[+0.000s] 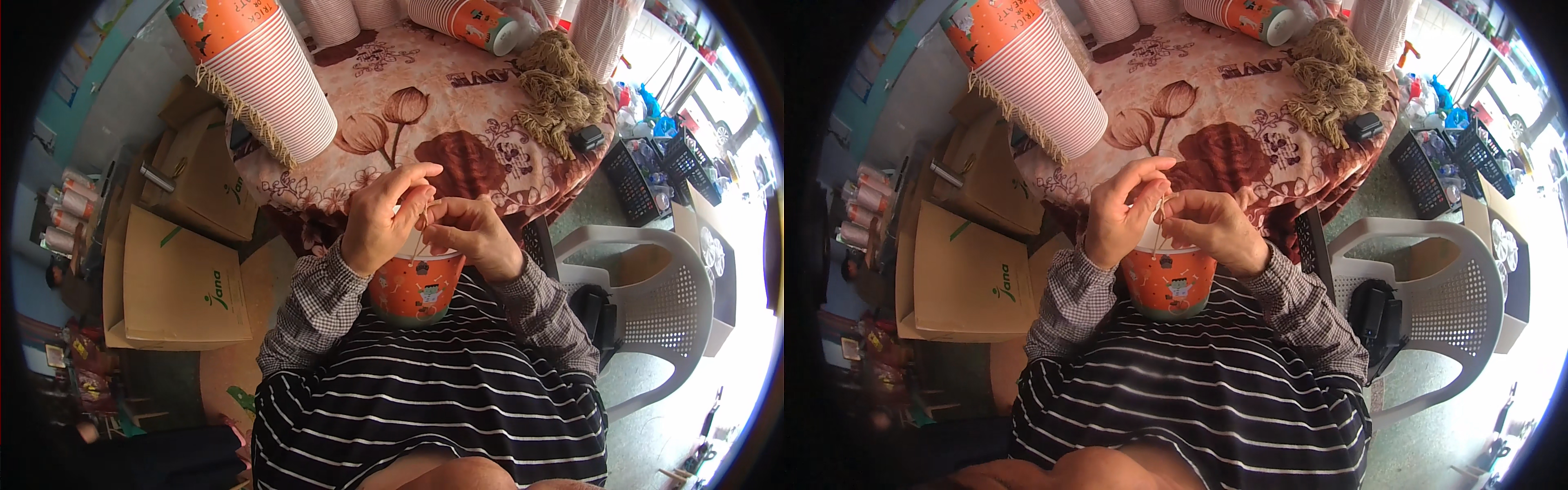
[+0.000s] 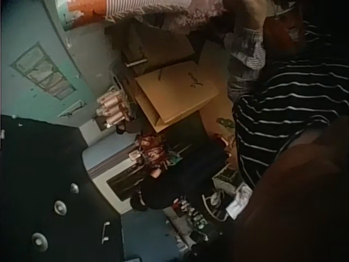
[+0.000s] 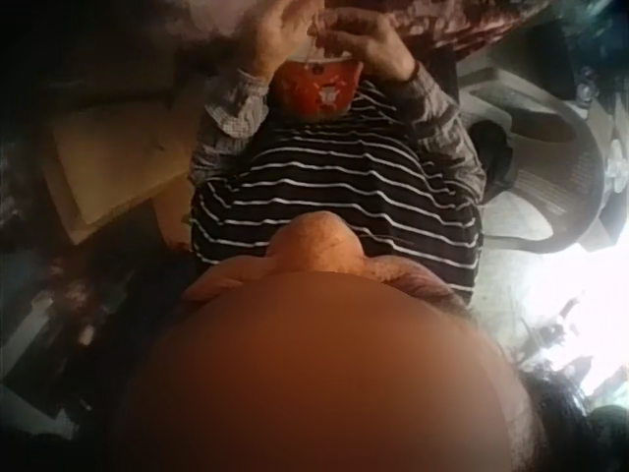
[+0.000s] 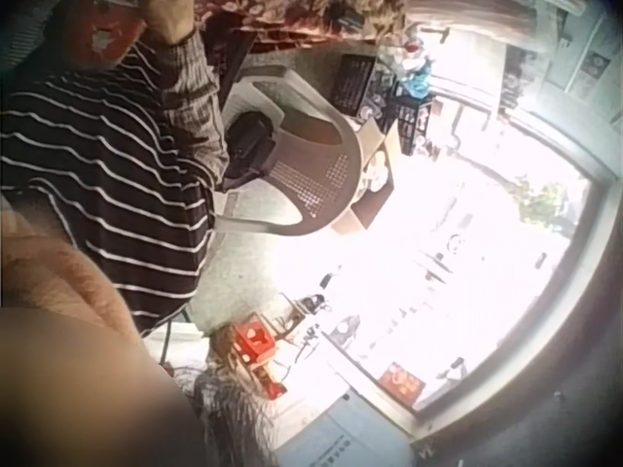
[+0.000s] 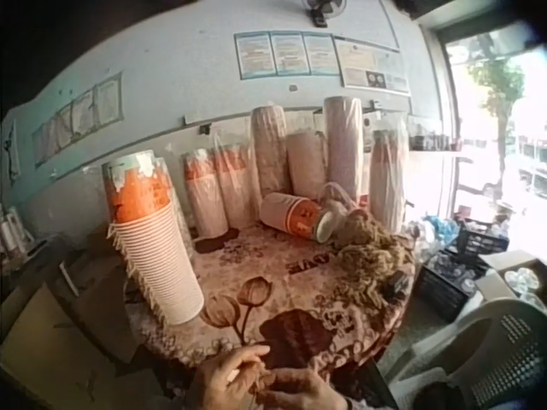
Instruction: The recorder is threading and tying white strings onto the rims of orange Halloween-themed decorative buckets at a workstation.
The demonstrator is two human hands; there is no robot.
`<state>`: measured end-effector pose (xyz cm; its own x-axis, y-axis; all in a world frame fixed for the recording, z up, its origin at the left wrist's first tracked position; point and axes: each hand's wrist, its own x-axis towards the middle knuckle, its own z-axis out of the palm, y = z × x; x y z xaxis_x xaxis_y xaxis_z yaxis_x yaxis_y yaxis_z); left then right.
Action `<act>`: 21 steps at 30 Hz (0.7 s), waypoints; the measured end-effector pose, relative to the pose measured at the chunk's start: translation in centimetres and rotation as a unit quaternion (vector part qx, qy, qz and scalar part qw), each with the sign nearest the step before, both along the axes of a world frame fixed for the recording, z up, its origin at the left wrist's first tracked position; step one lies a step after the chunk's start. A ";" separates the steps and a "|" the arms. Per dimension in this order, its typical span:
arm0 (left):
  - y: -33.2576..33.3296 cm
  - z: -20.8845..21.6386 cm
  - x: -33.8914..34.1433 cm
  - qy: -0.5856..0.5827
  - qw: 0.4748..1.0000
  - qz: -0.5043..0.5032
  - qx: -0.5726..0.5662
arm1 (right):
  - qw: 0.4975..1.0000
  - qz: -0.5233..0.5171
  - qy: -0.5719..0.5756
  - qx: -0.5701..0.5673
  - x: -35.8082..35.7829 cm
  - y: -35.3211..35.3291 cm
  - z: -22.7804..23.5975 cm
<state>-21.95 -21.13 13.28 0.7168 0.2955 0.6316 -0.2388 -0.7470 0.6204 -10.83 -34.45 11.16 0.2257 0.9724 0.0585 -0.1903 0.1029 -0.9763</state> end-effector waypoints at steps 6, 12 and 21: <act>0.2 0.6 -0.2 -0.106 0.982 0.092 0.126 | 0.999 -0.014 0.048 0.019 0.3 0.0 -0.4; -2.0 0.1 -3.9 0.056 0.987 0.070 0.130 | 0.998 -0.014 0.049 0.036 0.3 0.2 -0.9; -1.1 -1.0 -4.3 0.033 0.945 -0.049 -0.322 | 0.996 -0.051 0.042 0.067 0.3 0.3 -1.0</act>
<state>-26.24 -22.21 12.26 0.7924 0.5335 0.2957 -0.2313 -0.1857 0.9550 -10.57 -34.19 10.12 0.3324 0.9289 0.1631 -0.2535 0.2545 -0.9333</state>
